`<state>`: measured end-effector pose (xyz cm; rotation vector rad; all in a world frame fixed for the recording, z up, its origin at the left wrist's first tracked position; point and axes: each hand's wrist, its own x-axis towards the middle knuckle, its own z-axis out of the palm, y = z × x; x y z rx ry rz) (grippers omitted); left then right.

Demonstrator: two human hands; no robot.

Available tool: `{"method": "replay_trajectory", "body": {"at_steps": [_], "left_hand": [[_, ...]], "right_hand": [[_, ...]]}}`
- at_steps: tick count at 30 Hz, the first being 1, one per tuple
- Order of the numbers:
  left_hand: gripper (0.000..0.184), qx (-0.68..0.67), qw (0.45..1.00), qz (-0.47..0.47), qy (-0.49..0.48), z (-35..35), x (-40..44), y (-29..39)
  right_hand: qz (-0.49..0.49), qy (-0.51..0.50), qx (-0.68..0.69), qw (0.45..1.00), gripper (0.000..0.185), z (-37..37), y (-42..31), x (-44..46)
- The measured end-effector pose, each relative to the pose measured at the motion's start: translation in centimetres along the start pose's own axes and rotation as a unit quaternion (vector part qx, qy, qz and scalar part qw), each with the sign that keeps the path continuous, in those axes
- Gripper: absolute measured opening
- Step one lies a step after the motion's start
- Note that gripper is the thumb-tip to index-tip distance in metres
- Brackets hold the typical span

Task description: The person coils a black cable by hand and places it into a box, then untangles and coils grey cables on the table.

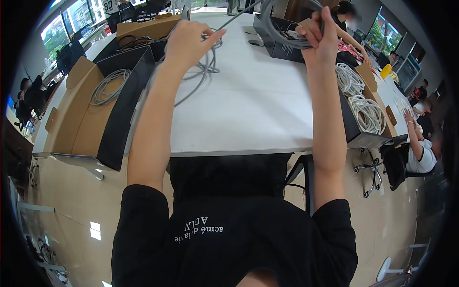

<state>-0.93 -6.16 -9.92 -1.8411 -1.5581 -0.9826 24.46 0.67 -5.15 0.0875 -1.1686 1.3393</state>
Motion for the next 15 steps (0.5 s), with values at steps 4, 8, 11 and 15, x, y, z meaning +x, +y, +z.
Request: {"method": "replay_trajectory", "body": {"at_steps": [4,8,11,15], "left_hand": [[0.023,0.056,0.998,-0.021,0.019,-0.2,-0.2,-2.2],[0.024,0.062,0.992,-0.099,-0.052,0.4,0.0,-1.7],[0.032,0.094,0.984,-0.144,-0.033,1.8,-0.8,-4.1],[0.037,-0.235,0.944,-0.204,-0.113,4.0,-1.1,-8.3]], "right_hand": [[-0.054,0.077,0.012,0.995,0.027,-2.7,-2.0,1.5],[-0.080,0.079,0.014,0.994,0.027,-2.3,-2.7,1.2],[-0.135,0.094,-0.001,0.986,0.029,-2.2,-3.9,0.9],[-0.187,0.078,-0.015,0.979,0.027,-2.3,-5.7,0.6]]}}
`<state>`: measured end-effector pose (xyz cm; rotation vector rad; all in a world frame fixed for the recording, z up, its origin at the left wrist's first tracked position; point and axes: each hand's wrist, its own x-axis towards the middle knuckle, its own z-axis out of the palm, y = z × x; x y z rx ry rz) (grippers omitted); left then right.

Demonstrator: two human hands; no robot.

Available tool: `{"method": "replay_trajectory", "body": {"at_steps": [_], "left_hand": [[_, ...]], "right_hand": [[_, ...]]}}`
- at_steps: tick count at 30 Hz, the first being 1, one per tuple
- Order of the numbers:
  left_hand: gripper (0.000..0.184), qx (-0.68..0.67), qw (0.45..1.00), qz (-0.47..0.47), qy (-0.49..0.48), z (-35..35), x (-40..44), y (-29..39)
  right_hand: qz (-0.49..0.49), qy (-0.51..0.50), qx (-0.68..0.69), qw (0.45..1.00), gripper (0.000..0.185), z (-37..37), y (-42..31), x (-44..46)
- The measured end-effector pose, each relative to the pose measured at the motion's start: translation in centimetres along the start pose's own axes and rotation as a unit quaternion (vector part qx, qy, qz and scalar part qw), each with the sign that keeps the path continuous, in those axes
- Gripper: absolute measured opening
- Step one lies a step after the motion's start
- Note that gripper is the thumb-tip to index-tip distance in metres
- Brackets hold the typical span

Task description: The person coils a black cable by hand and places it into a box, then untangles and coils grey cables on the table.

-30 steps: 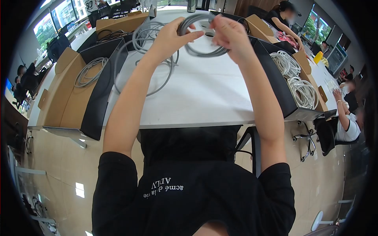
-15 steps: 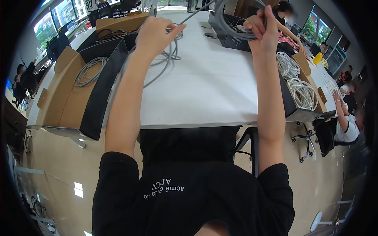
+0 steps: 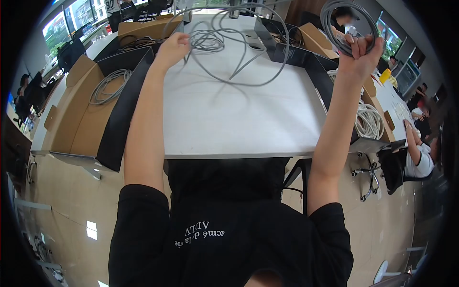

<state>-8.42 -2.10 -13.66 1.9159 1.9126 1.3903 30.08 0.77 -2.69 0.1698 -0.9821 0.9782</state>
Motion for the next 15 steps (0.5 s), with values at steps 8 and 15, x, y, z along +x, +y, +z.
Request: {"method": "replay_trajectory", "body": {"at_steps": [8,15], "left_hand": [[0.028,0.090,0.943,0.296,0.124,-0.8,-2.5,8.4],[0.062,0.379,0.831,0.189,0.361,-0.8,-5.8,14.1]], "right_hand": [[0.121,-0.095,-0.113,0.982,0.030,2.3,4.6,-2.9],[0.195,-0.309,-0.106,0.925,0.029,4.4,5.5,-5.9]]}}
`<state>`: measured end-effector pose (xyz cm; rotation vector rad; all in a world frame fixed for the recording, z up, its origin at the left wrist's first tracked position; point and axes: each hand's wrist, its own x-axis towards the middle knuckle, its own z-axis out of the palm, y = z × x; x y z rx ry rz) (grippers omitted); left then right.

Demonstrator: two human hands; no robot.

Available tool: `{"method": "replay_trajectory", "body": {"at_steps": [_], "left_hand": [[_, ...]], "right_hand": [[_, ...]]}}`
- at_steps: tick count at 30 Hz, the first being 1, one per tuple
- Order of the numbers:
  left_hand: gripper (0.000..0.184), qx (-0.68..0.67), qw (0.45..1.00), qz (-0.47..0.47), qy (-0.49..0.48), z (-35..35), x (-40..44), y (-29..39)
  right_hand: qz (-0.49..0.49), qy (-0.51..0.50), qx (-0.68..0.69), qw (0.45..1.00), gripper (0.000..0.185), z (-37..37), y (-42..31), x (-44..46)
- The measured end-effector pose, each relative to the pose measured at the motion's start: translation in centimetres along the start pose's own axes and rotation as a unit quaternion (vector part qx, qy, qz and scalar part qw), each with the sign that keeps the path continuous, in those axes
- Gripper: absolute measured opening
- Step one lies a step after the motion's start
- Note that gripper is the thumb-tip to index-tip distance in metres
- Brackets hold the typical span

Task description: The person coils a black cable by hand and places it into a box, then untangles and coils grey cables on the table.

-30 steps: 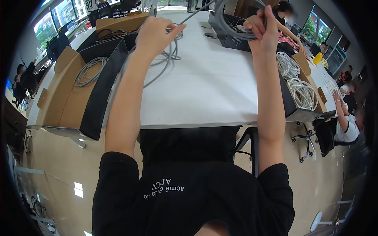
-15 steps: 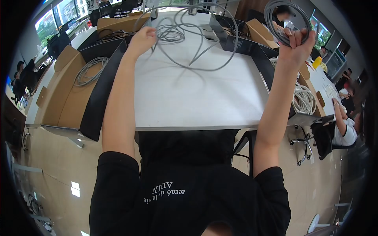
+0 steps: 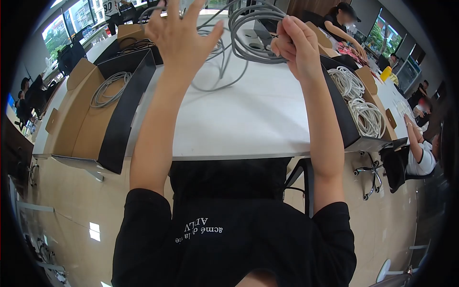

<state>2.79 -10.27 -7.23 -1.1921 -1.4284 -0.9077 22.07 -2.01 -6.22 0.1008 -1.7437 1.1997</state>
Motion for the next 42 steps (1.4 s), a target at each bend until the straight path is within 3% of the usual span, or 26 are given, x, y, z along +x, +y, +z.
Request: {"method": "replay_trajectory", "body": {"at_steps": [1,3,6,7,8,10,12,13,16,19,22,25,28,32,35,38,39,42], "left_hand": [[0.059,-0.007,0.997,-0.046,-0.055,0.0,0.0,-0.2],[0.053,-0.021,0.977,-0.136,-0.164,0.2,-0.1,-0.9],[0.055,-0.019,0.998,-0.051,0.029,0.5,-0.1,-0.6],[0.055,-0.122,0.991,0.002,0.052,0.7,0.2,-0.7],[0.055,-0.224,0.970,0.056,0.074,0.9,0.6,-0.8],[0.047,-0.429,0.901,0.062,0.023,0.9,0.7,-0.3],[0.034,-0.609,0.783,-0.037,-0.121,0.4,-0.1,1.1],[0.039,-0.569,0.802,-0.055,-0.171,0.2,-0.2,0.8],[0.040,-0.569,0.814,-0.028,-0.112,1.8,-0.6,0.2],[0.044,-0.428,0.902,0.051,-0.021,2.1,-0.7,0.1],[0.044,-0.503,0.863,-0.002,-0.044,2.3,-1.2,0.2],[0.045,-0.519,0.840,-0.074,-0.142,2.1,-1.1,0.4],[0.046,-0.582,0.752,-0.165,-0.263,3.8,-1.8,0.5],[0.034,-0.719,0.625,-0.230,-0.197,3.4,-1.9,2.0],[0.028,-0.823,0.476,-0.253,-0.180,2.7,-1.5,1.8],[0.032,-0.855,0.435,-0.209,-0.191,2.8,-1.4,0.8],[0.032,-0.855,0.415,-0.254,-0.179,2.7,-1.4,0.8],[0.027,-0.762,0.577,-0.252,-0.152,3.3,-1.1,-0.4]], "right_hand": [[-0.004,-0.002,0.001,1.000,0.027,0.4,-0.3,-0.1],[-0.016,0.030,-0.132,0.991,0.027,0.8,-0.3,-0.4],[-0.039,0.040,-0.265,0.963,0.027,1.2,0.2,-0.5],[-0.048,0.038,-0.299,0.952,0.028,1.3,0.5,-0.5],[-0.049,0.034,-0.305,0.951,0.028,1.5,0.6,-0.6],[-0.048,0.027,-0.317,0.947,0.030,2.0,0.8,-0.8],[-0.024,0.029,-0.273,0.961,0.032,1.9,0.5,-0.9],[-0.016,0.033,-0.243,0.969,0.032,1.7,0.4,-0.9],[-0.024,0.023,-0.212,0.977,0.029,1.5,0.6,-0.8],[-0.053,0.001,-0.263,0.963,0.026,2.4,0.1,-1.2],[-0.083,-0.003,-0.270,0.959,0.027,3.4,-0.7,-1.5],[-0.102,0.019,-0.273,0.957,0.026,3.4,-0.8,-1.6],[-0.127,0.032,-0.256,0.958,0.026,3.5,-0.8,-1.7],[-0.163,0.034,-0.187,0.968,0.028,3.5,0.7,-1.5],[-0.132,-0.007,-0.093,0.987,0.029,3.1,1.6,-1.3],[-0.108,-0.009,-0.035,0.993,0.029,3.4,1.9,-0.7],[-0.093,-0.020,-0.028,0.995,0.025,3.1,2.1,-0.6],[-0.043,-0.021,-0.128,0.991,0.023,3.0,2.2,-0.9]]}}
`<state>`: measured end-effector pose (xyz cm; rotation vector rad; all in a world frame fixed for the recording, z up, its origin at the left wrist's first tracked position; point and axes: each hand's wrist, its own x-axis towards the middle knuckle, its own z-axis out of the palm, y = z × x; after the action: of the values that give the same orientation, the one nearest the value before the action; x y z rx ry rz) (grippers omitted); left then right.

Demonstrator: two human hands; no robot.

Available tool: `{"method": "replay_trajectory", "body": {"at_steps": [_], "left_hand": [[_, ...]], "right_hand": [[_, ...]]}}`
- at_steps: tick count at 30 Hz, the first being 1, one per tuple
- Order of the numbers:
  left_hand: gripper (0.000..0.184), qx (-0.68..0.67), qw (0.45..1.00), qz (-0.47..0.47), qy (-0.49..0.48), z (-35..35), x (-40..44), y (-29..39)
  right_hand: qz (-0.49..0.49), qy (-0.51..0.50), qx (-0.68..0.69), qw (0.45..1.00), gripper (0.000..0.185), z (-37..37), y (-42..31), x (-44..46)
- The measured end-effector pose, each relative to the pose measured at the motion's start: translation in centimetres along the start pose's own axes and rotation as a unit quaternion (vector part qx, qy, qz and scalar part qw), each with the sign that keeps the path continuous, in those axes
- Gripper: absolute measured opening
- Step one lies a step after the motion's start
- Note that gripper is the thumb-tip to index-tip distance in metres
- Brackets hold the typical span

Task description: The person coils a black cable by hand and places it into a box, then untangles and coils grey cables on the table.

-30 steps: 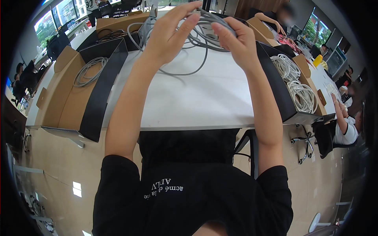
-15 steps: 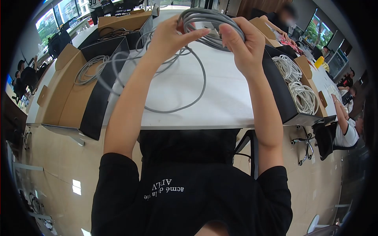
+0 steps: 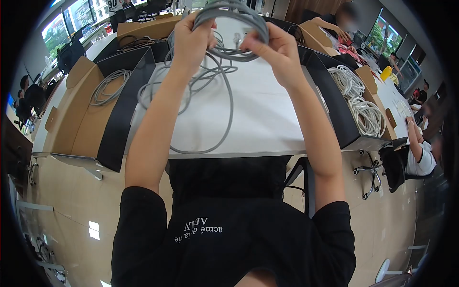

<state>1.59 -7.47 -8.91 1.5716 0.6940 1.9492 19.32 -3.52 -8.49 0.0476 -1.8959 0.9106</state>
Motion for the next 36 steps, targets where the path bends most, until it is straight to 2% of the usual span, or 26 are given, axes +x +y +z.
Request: {"method": "replay_trajectory", "body": {"at_steps": [1,4,5,8,9,12,15,18,19,20,22,23,26,27,30,31,34,36], "left_hand": [[0.008,0.189,0.979,0.054,0.063,0.0,0.1,0.1],[0.005,0.450,0.880,0.149,-0.028,0.3,-0.8,0.2],[0.009,0.501,0.850,0.155,-0.051,1.0,-1.1,0.0],[0.014,0.537,0.814,0.216,-0.046,1.9,-1.2,-0.8],[0.015,0.551,0.814,0.172,-0.056,1.9,-1.3,-0.6],[0.021,0.523,0.828,0.200,-0.037,1.4,-0.9,-2.0],[0.036,0.408,0.909,0.074,-0.032,2.0,-1.1,0.2],[0.056,0.392,0.916,0.064,-0.062,0.7,-0.6,-0.7],[0.078,0.403,0.906,0.082,-0.096,0.2,-0.4,-1.3],[0.078,0.417,0.897,0.081,-0.123,0.1,-0.7,-2.1],[0.076,0.443,0.875,0.079,-0.177,0.7,-1.2,-3.4],[0.069,0.405,0.891,0.025,-0.204,1.2,-1.2,-3.7],[0.055,0.153,0.959,-0.100,-0.215,2.0,-1.0,-3.8],[0.036,0.141,0.952,-0.142,-0.231,1.8,-1.1,-3.3],[0.029,0.013,0.953,-0.192,-0.234,2.3,-1.5,-1.3],[0.033,-0.044,0.960,-0.185,-0.205,2.6,-1.6,-1.5],[0.036,-0.087,0.982,-0.090,-0.139,3.0,-1.5,-1.5],[0.048,-0.103,0.983,-0.058,-0.142,2.8,-1.6,-1.4]], "right_hand": [[0.029,-0.002,0.021,0.999,0.025,0.1,0.6,0.0],[0.127,-0.063,0.039,0.989,0.028,0.0,0.6,0.0],[0.198,-0.073,0.036,0.977,0.023,0.0,0.0,0.0],[0.149,-0.084,-0.182,0.968,0.026,0.2,-0.7,0.1],[0.118,-0.071,-0.203,0.969,0.028,0.4,0.0,-0.1],[0.100,-0.050,-0.234,0.966,0.028,0.6,-0.1,0.0],[0.071,-0.011,-0.190,0.979,0.033,-0.5,-0.2,0.1],[0.072,0.096,0.067,0.990,0.029,-2.3,-1.9,0.9],[0.065,0.129,0.123,0.982,0.028,-2.7,-2.6,1.1],[0.058,0.163,0.180,0.968,0.032,-3.2,-3.1,1.1],[0.081,0.161,0.263,0.948,0.030,-4.5,-2.7,1.3],[0.087,0.160,0.281,0.942,0.029,-4.6,-2.5,1.3],[0.082,0.163,0.269,0.946,0.029,-4.4,-1.7,1.1],[0.078,0.161,0.257,0.950,0.030,-4.4,-1.5,1.1],[0.067,0.158,0.220,0.960,0.032,-4.1,-1.4,1.1],[0.069,0.160,0.224,0.959,0.032,-3.9,-1.4,1.0],[0.072,0.157,0.221,0.960,0.030,-3.1,-0.9,1.0],[0.069,0.162,0.218,0.960,0.029,-2.8,-0.5,0.9]]}}
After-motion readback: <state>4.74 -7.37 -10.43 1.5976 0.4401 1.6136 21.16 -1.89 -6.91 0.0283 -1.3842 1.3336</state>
